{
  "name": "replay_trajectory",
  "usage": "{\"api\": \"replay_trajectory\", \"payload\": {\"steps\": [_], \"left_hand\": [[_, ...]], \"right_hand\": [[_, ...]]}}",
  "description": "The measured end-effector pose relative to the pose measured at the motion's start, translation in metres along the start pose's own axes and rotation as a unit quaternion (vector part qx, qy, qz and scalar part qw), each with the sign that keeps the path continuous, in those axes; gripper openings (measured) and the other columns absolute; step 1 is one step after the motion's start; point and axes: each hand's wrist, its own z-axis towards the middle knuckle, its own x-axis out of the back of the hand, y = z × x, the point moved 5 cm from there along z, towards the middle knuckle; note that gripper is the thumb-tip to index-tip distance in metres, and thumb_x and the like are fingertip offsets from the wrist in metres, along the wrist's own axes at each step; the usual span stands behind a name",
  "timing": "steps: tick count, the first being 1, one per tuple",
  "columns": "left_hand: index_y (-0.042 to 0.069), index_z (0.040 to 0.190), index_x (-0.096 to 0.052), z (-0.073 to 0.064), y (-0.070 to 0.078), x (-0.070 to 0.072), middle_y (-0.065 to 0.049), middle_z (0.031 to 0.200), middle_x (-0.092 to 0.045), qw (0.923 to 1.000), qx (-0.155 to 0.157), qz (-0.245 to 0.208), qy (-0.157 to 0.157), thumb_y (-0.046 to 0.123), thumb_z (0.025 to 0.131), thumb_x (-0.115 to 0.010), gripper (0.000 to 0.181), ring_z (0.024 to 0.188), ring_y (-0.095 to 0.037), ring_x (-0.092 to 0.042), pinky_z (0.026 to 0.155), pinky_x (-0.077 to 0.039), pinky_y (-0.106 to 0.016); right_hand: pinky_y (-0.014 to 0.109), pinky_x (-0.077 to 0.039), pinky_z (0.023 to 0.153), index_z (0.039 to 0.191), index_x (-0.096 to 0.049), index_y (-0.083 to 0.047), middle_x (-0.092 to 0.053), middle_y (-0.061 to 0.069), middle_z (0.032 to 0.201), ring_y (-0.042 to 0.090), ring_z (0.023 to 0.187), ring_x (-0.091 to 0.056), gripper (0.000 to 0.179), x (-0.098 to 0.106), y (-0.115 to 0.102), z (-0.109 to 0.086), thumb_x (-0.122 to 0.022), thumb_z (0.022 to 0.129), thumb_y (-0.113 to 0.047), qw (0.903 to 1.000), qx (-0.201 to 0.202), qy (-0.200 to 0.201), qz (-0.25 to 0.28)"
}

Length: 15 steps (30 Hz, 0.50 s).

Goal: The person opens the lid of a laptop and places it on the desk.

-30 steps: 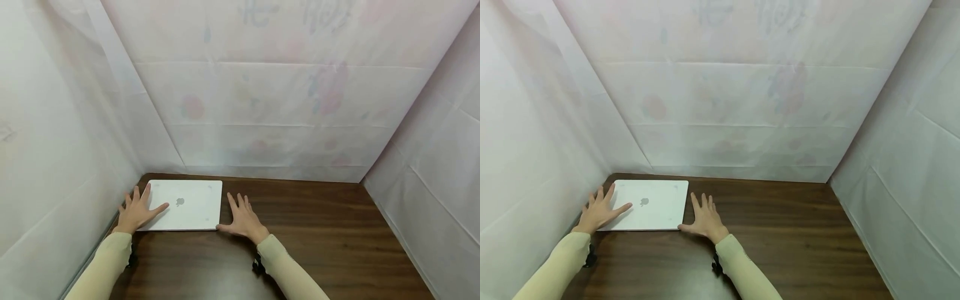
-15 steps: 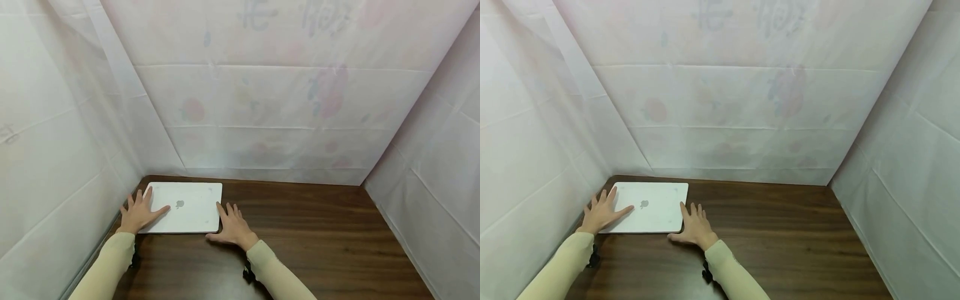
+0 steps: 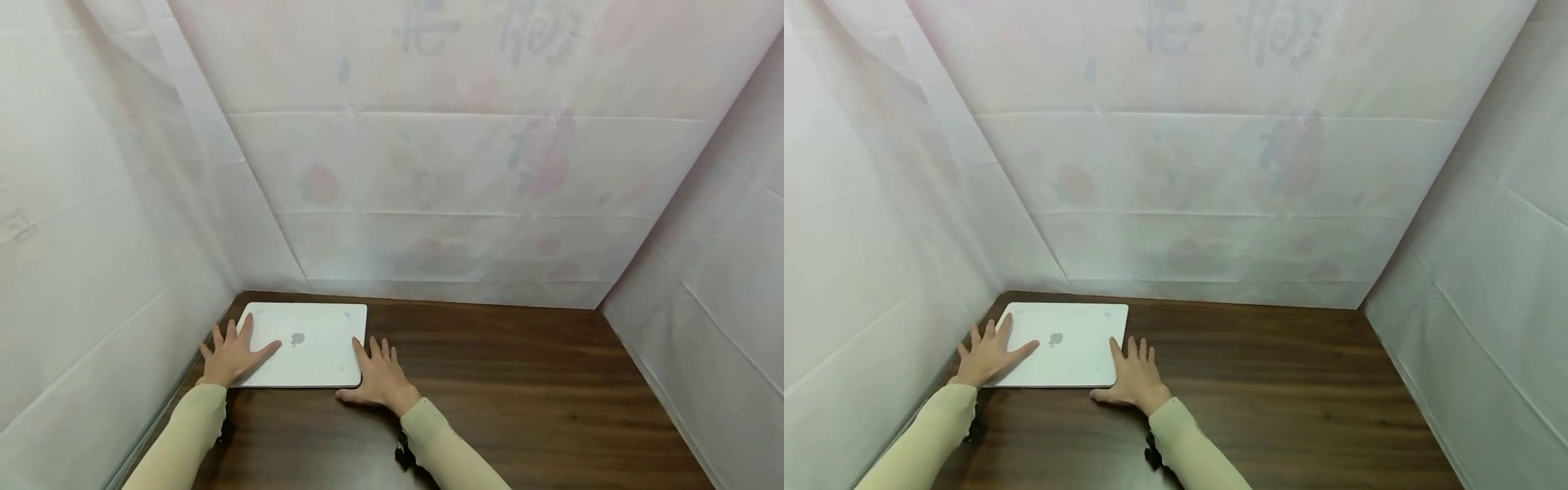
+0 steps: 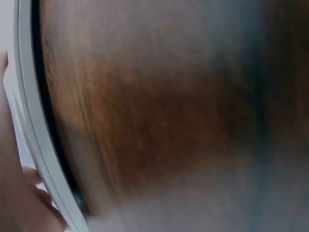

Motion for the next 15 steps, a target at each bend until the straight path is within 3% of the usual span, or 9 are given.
{"api": "replay_trajectory", "payload": {"steps": [5,15], "left_hand": [[0.006,0.166,-0.004,-0.0014,0.0001,-0.0027,-0.047,0.160,-0.003,0.9999,0.011,-0.006,-0.002,0.086,0.087,-0.047,0.120,0.143,-0.073,0.008,0.097,0.006,-0.093],[0.008,0.166,-0.007,0.0018,0.0015,-0.0042,-0.046,0.161,0.000,0.9999,0.003,-0.010,-0.012,0.085,0.089,-0.045,0.116,0.141,-0.075,0.009,0.097,0.010,-0.092]], "right_hand": [[0.066,-0.022,0.122,0.167,-0.014,-0.024,-0.023,0.026,0.168,0.052,0.154,-0.019,0.115,-0.0014,-0.0029,0.0006,-0.066,0.081,-0.080,0.9999,0.011,-0.002,-0.008],[0.071,-0.017,0.121,0.167,-0.018,-0.025,-0.022,0.027,0.167,0.055,0.154,-0.016,0.112,-0.0035,-0.0067,0.0059,-0.070,0.082,-0.074,0.9999,0.011,-0.005,0.010]]}}
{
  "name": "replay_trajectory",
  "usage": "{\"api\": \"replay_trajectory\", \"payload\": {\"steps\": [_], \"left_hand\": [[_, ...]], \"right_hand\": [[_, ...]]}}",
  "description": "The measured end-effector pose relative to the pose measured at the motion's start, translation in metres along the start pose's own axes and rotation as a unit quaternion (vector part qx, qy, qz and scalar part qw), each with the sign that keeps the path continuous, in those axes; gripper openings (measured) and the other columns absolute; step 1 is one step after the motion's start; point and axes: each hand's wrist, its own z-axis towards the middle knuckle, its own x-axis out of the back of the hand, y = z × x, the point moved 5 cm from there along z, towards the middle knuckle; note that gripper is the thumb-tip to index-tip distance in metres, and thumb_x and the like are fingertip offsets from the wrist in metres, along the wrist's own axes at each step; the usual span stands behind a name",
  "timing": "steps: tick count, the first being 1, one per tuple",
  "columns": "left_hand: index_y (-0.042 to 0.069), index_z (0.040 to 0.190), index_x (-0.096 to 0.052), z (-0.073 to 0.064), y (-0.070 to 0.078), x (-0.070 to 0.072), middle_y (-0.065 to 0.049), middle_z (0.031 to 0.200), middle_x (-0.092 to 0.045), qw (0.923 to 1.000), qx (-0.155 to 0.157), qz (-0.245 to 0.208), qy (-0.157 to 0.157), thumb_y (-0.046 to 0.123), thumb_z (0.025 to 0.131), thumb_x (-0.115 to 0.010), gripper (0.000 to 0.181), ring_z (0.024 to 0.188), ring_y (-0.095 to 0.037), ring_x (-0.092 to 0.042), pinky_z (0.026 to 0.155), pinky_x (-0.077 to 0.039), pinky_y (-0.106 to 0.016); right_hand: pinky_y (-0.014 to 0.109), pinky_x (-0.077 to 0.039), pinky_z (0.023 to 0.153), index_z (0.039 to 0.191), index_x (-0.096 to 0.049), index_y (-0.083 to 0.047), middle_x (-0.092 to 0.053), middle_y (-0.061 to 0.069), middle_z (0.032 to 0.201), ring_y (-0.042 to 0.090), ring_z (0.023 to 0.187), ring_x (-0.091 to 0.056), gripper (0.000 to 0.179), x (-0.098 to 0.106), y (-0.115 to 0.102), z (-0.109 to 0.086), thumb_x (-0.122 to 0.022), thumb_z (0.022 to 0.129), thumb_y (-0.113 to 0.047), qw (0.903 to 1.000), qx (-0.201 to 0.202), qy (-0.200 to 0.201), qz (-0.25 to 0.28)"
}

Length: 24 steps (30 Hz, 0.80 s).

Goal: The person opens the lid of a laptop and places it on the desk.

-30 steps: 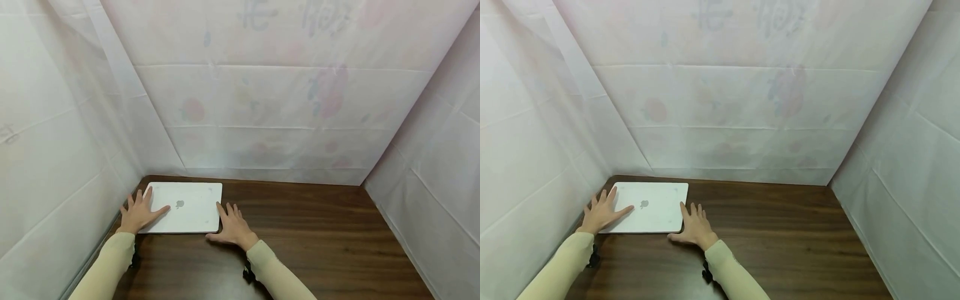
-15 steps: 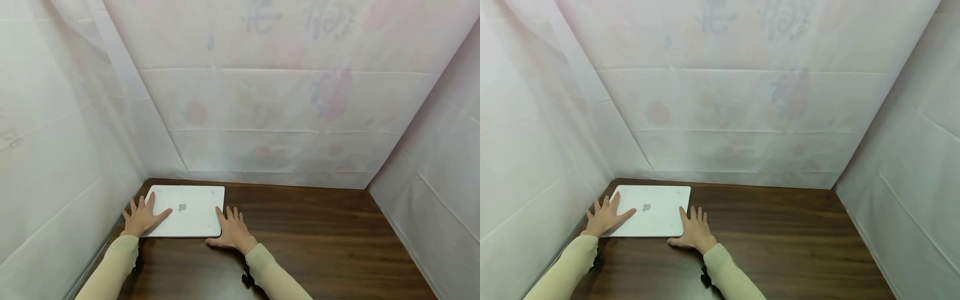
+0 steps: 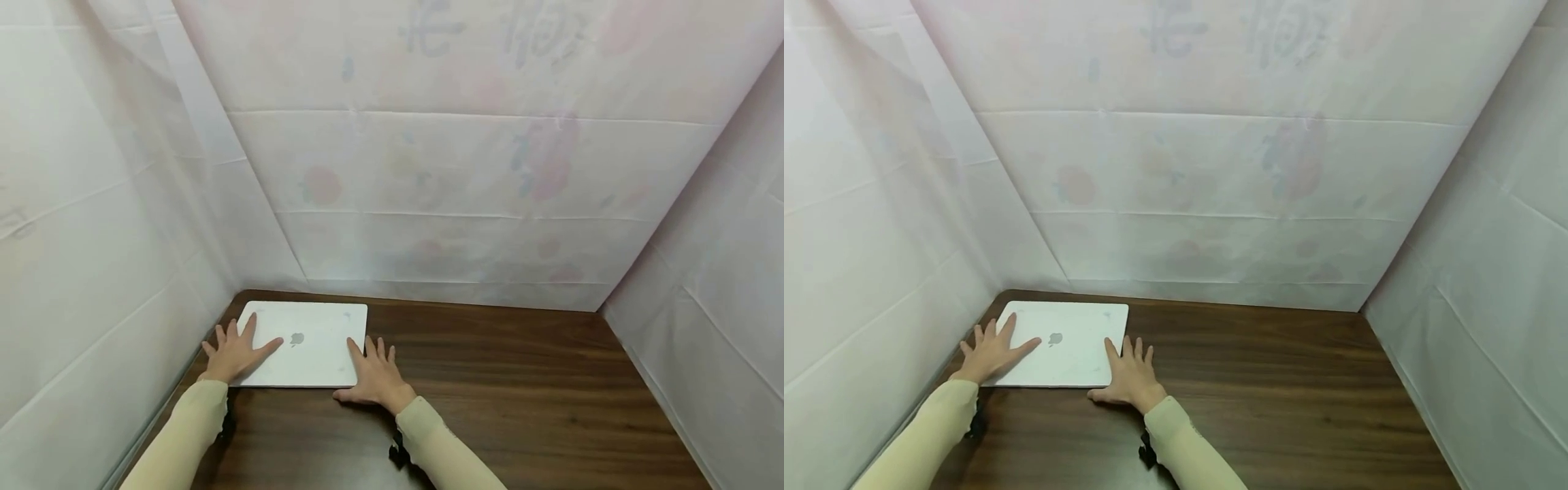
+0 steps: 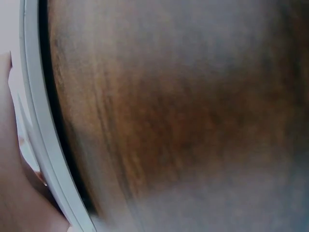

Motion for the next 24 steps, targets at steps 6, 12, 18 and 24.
{"api": "replay_trajectory", "payload": {"steps": [6,12,18,24], "left_hand": [[0.016,0.167,-0.012,-0.001,0.005,0.000,-0.044,0.162,-0.001,1.0000,-0.003,0.004,-0.005,0.086,0.087,-0.045,0.111,0.142,-0.075,0.009,0.099,0.009,-0.092],[0.017,0.167,-0.010,0.000,0.005,-0.004,-0.043,0.163,0.000,0.9998,-0.002,0.016,-0.007,0.089,0.085,-0.045,0.114,0.144,-0.073,0.010,0.098,0.010,-0.092],[0.017,0.167,-0.011,-0.004,0.008,-0.005,-0.042,0.164,-0.001,0.9999,-0.001,0.011,0.002,0.088,0.085,-0.047,0.115,0.145,-0.071,0.010,0.100,0.009,-0.090],[0.017,0.167,-0.012,-0.004,0.005,-0.012,-0.041,0.164,-0.001,0.9999,0.000,0.009,0.005,0.088,0.084,-0.049,0.116,0.145,-0.070,0.012,0.103,0.009,-0.088]], "right_hand": [[0.072,-0.020,0.120,0.165,-0.027,-0.024,-0.024,0.027,0.167,0.054,0.153,-0.021,0.103,0.000,-0.002,0.003,-0.069,0.084,-0.073,0.9998,-0.011,0.002,-0.015],[0.072,-0.021,0.119,0.163,-0.031,-0.024,-0.025,0.027,0.166,0.054,0.152,-0.022,0.098,0.003,-0.004,0.004,-0.070,0.086,-0.070,0.9998,-0.019,-0.001,-0.012],[0.072,-0.020,0.120,0.163,-0.032,-0.024,-0.018,0.028,0.168,0.055,0.153,-0.019,0.097,0.002,-0.006,0.004,-0.071,0.086,-0.068,0.9999,-0.015,-0.007,-0.001],[0.071,-0.020,0.120,0.163,-0.034,-0.024,-0.010,0.031,0.169,0.053,0.154,-0.018,0.095,-0.003,-0.004,0.003,-0.070,0.087,-0.068,0.9999,-0.003,-0.013,0.003]]}}
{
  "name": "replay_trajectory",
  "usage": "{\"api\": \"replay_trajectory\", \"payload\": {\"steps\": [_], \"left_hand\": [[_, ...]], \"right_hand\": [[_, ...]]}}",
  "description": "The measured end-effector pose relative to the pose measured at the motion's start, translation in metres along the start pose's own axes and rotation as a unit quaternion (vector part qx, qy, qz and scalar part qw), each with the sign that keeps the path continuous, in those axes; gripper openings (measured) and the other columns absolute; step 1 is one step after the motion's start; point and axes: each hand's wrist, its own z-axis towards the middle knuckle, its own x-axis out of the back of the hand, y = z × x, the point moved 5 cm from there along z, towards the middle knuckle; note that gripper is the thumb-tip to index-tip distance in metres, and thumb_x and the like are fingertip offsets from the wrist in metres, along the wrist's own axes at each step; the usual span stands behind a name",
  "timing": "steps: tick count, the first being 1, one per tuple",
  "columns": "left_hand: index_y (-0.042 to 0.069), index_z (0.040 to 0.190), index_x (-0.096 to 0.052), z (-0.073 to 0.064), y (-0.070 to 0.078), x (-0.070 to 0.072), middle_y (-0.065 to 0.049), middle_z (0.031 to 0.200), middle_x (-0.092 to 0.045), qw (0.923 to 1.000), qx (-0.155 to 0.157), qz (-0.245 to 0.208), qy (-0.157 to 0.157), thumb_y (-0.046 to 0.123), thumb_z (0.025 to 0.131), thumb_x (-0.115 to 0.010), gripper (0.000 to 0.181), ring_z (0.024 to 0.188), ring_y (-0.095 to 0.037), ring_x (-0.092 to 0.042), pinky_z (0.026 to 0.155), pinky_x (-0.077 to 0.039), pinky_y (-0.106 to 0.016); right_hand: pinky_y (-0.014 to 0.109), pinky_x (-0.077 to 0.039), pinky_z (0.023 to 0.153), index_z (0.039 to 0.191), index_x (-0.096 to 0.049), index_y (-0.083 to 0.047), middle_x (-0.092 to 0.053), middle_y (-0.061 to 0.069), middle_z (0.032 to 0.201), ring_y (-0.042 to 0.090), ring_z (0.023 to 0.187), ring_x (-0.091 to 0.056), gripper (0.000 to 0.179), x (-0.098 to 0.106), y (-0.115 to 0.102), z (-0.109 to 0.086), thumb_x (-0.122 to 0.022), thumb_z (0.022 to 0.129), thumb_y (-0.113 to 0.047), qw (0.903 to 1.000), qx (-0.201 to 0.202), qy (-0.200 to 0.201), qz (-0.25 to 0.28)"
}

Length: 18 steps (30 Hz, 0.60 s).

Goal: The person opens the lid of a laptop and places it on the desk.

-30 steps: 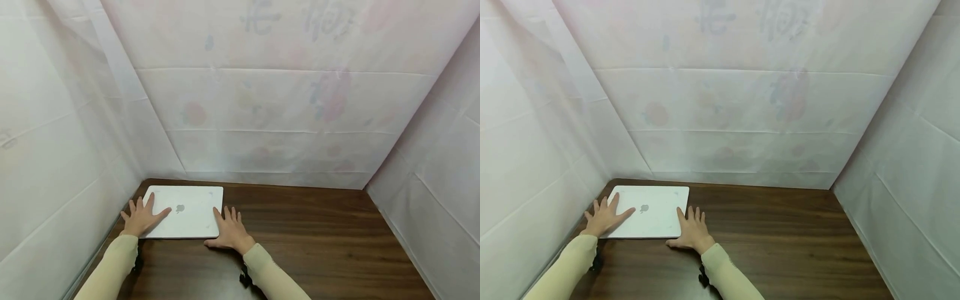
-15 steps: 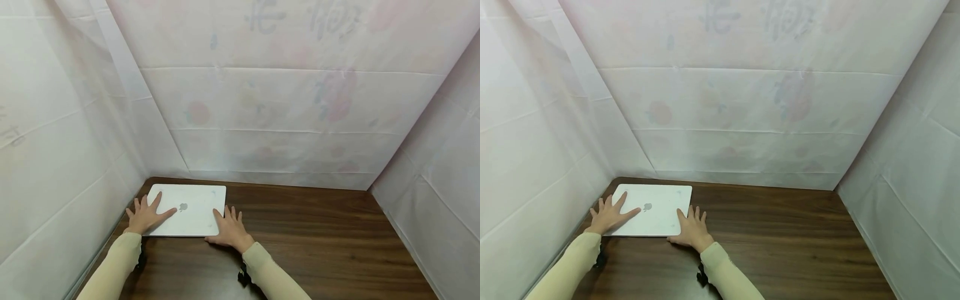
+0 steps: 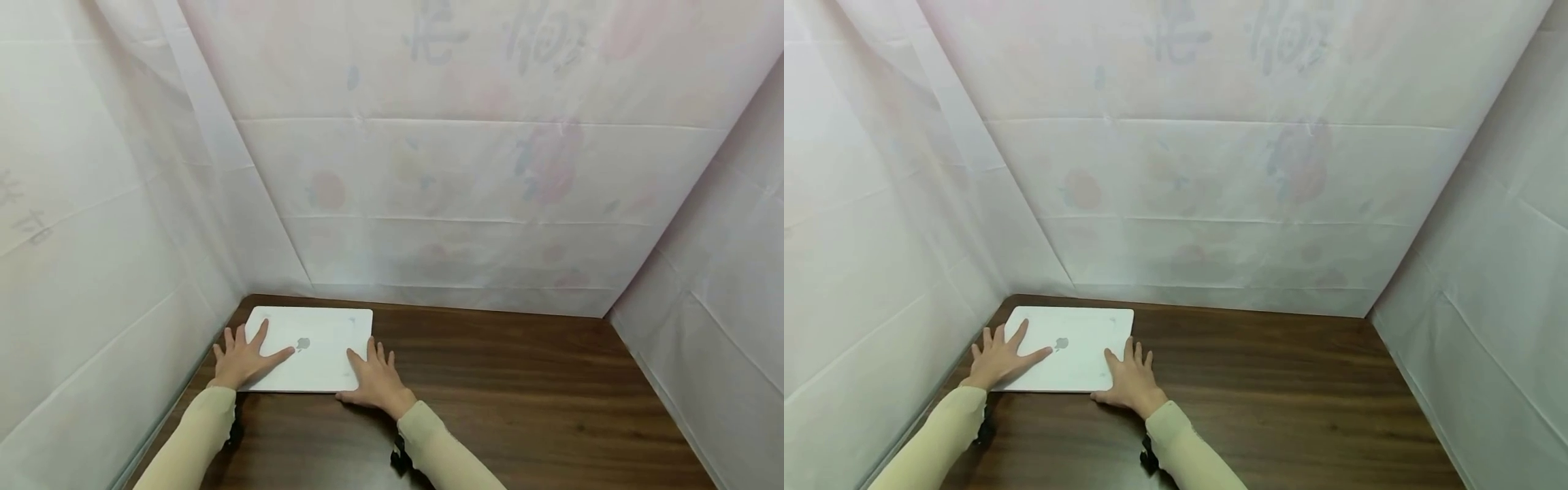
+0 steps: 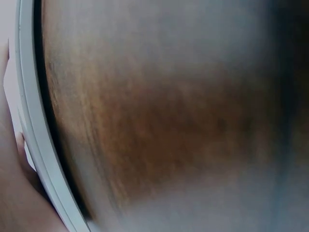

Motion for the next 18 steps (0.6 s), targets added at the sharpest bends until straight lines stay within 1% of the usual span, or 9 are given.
{"api": "replay_trajectory", "payload": {"steps": [2,5,10,14,18], "left_hand": [[0.016,0.167,-0.011,0.0013,-0.0004,-0.0012,-0.042,0.164,0.001,1.0000,0.000,0.000,-0.002,0.088,0.084,-0.049,0.116,0.145,-0.070,0.014,0.103,0.010,-0.088],[0.017,0.167,-0.010,0.0017,-0.0001,-0.0037,-0.043,0.164,0.001,1.0000,-0.001,0.002,0.000,0.088,0.083,-0.049,0.117,0.145,-0.069,0.014,0.104,0.011,-0.087],[0.016,0.167,-0.009,0.0014,0.0027,-0.0079,-0.042,0.164,0.004,0.9999,-0.002,0.004,-0.012,0.091,0.082,-0.048,0.120,0.145,-0.069,0.017,0.105,0.013,-0.086],[0.015,0.167,-0.010,0.0006,0.0045,-0.0102,-0.043,0.163,0.003,0.9999,0.001,0.005,-0.014,0.091,0.081,-0.048,0.121,0.145,-0.069,0.016,0.105,0.012,-0.086],[0.015,0.167,-0.012,-0.0026,0.0089,-0.0094,-0.042,0.164,0.002,0.9999,0.000,0.006,-0.009,0.089,0.082,-0.050,0.118,0.145,-0.070,0.014,0.106,0.010,-0.086]], "right_hand": [[0.071,-0.020,0.120,0.163,-0.034,-0.025,-0.010,0.031,0.169,0.053,0.154,-0.018,0.094,0.0001,0.0007,0.0010,-0.070,0.087,-0.067,1.0000,0.003,-0.001,0.002],[0.070,-0.022,0.120,0.162,-0.035,-0.026,-0.012,0.027,0.170,0.054,0.154,-0.018,0.092,0.0001,0.0016,0.0019,-0.070,0.088,-0.067,0.9999,0.013,0.004,-0.006],[0.071,-0.023,0.119,0.161,-0.038,-0.026,-0.017,0.021,0.171,0.057,0.152,-0.017,0.089,-0.0003,0.0020,0.0015,-0.070,0.088,-0.066,0.9990,0.038,0.005,-0.022],[0.070,-0.025,0.119,0.161,-0.038,-0.028,-0.020,0.020,0.171,0.057,0.153,-0.016,0.088,-0.0010,0.0028,0.0016,-0.068,0.089,-0.068,0.9975,0.052,0.006,-0.047],[0.067,-0.031,0.118,0.159,-0.041,-0.029,-0.025,0.019,0.169,0.057,0.151,-0.021,0.085,-0.0007,-0.0001,0.0023,-0.066,0.089,-0.069,0.9936,0.078,0.017,-0.080]]}}
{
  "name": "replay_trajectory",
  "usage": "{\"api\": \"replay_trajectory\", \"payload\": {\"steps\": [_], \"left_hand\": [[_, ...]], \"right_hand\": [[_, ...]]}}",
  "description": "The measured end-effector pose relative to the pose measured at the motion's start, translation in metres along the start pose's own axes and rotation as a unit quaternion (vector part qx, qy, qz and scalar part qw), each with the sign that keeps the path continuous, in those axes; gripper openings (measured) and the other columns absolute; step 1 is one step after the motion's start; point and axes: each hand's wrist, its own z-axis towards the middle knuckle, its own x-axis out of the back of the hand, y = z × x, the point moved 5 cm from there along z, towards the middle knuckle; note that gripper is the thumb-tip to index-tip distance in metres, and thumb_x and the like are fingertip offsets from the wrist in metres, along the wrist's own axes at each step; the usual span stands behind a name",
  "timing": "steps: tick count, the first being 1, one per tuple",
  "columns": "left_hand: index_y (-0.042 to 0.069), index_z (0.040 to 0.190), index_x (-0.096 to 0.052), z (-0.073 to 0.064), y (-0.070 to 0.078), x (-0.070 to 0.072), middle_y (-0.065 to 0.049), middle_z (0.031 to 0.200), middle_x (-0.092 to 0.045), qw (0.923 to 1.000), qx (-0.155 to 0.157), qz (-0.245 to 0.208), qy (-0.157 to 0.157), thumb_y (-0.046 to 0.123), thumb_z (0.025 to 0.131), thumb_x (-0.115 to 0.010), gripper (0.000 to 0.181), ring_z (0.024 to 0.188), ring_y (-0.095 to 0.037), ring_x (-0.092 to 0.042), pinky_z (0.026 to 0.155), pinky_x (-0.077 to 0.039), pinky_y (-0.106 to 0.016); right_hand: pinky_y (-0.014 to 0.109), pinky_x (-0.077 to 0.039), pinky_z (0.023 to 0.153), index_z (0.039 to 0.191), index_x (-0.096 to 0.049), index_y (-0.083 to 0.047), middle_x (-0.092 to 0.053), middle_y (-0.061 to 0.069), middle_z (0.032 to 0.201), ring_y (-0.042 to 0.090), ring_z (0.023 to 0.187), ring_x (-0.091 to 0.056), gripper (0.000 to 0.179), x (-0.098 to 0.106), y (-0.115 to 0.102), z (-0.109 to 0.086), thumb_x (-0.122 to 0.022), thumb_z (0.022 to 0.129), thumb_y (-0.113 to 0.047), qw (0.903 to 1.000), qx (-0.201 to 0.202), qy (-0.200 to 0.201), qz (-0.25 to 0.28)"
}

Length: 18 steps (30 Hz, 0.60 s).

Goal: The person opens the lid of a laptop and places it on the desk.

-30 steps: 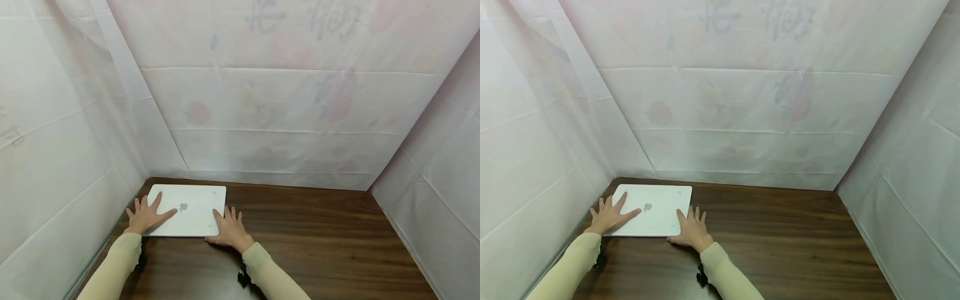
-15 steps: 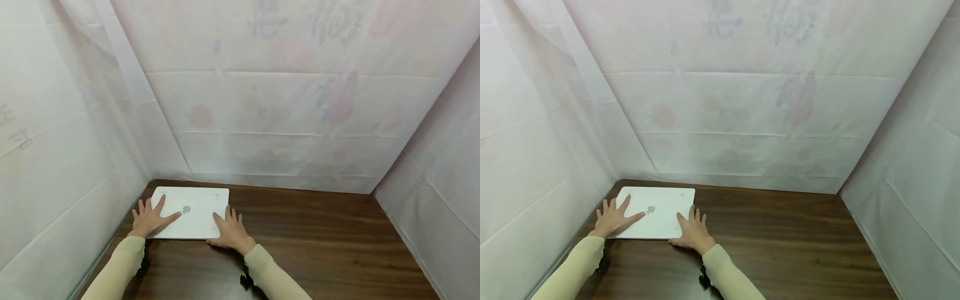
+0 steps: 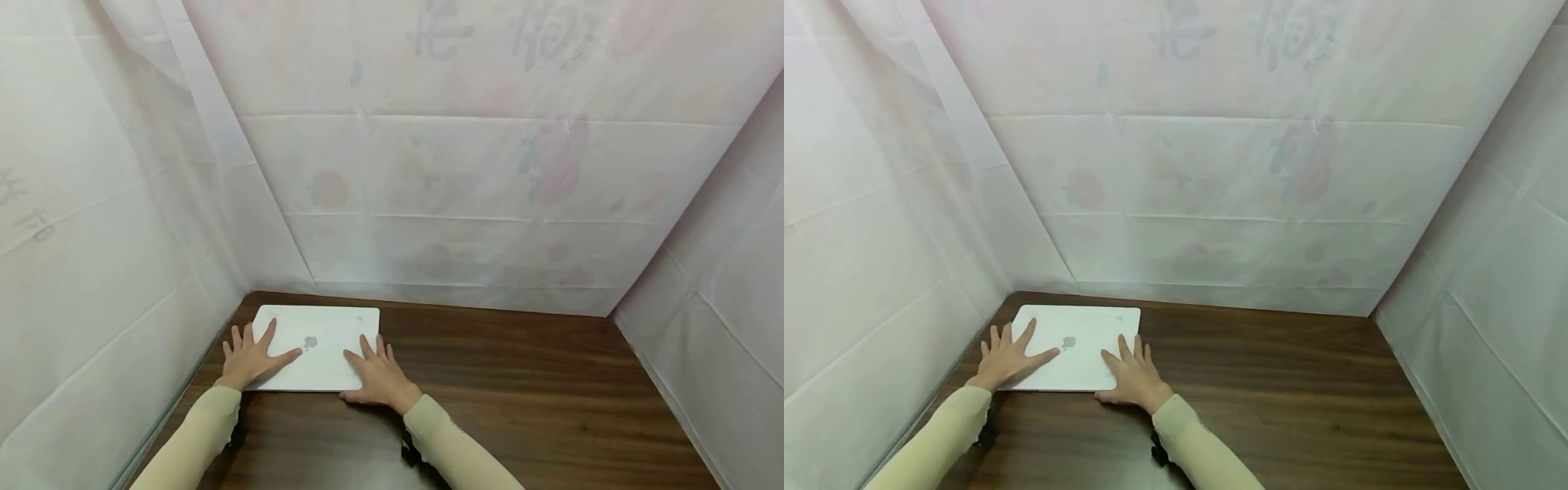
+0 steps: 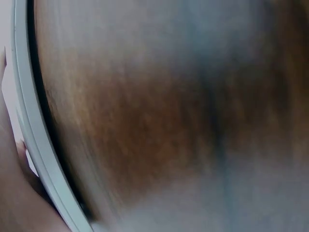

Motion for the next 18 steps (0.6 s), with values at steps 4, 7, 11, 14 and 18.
{"api": "replay_trajectory", "payload": {"steps": [4,7,11,14,18], "left_hand": [[0.015,0.167,-0.015,-0.002,0.006,0.000,-0.039,0.166,0.003,0.9999,-0.006,0.009,-0.003,0.088,0.083,-0.050,0.116,0.143,-0.073,0.012,0.105,0.009,-0.087],[0.017,0.166,-0.018,-0.004,0.010,0.000,-0.034,0.168,0.003,0.9999,-0.011,0.011,-0.005,0.088,0.084,-0.049,0.113,0.144,-0.073,0.010,0.107,0.009,-0.086],[0.019,0.167,-0.018,-0.004,0.015,0.000,-0.031,0.169,0.004,0.9997,-0.015,0.013,-0.012,0.088,0.083,-0.049,0.113,0.145,-0.072,0.006,0.109,0.009,-0.085],[0.019,0.166,-0.019,-0.004,0.017,-0.001,-0.032,0.169,0.004,0.9996,-0.019,0.013,-0.013,0.089,0.082,-0.050,0.113,0.145,-0.072,0.003,0.108,0.009,-0.085],[0.019,0.166,-0.020,-0.005,0.018,-0.002,-0.032,0.169,0.003,0.9994,-0.026,0.015,-0.015,0.088,0.082,-0.052,0.113,0.144,-0.073,0.002,0.108,0.007,-0.086]], "right_hand": [[0.065,-0.035,0.116,0.159,-0.042,-0.029,-0.028,0.020,0.168,0.057,0.150,-0.025,0.083,0.000,-0.004,0.002,-0.064,0.090,-0.070,0.9994,0.028,-0.002,-0.022],[0.065,-0.035,0.117,0.159,-0.042,-0.029,-0.028,0.020,0.168,0.056,0.151,-0.025,0.083,-0.002,-0.008,0.004,-0.064,0.090,-0.070,0.9990,0.034,-0.003,-0.027],[0.067,-0.035,0.115,0.158,-0.043,-0.030,-0.029,0.020,0.167,0.057,0.150,-0.026,0.082,-0.001,-0.010,0.009,-0.064,0.090,-0.070,0.9989,0.033,0.001,-0.032],[0.070,-0.035,0.113,0.158,-0.043,-0.030,-0.029,0.021,0.167,0.057,0.149,-0.027,0.081,0.000,-0.010,0.013,-0.064,0.090,-0.070,0.9991,0.027,0.001,-0.032],[0.072,-0.034,0.112,0.157,-0.044,-0.030,-0.028,0.020,0.168,0.056,0.150,-0.026,0.080,-0.001,-0.010,0.015,-0.064,0.090,-0.069,0.9994,0.017,-0.009,-0.029]]}}
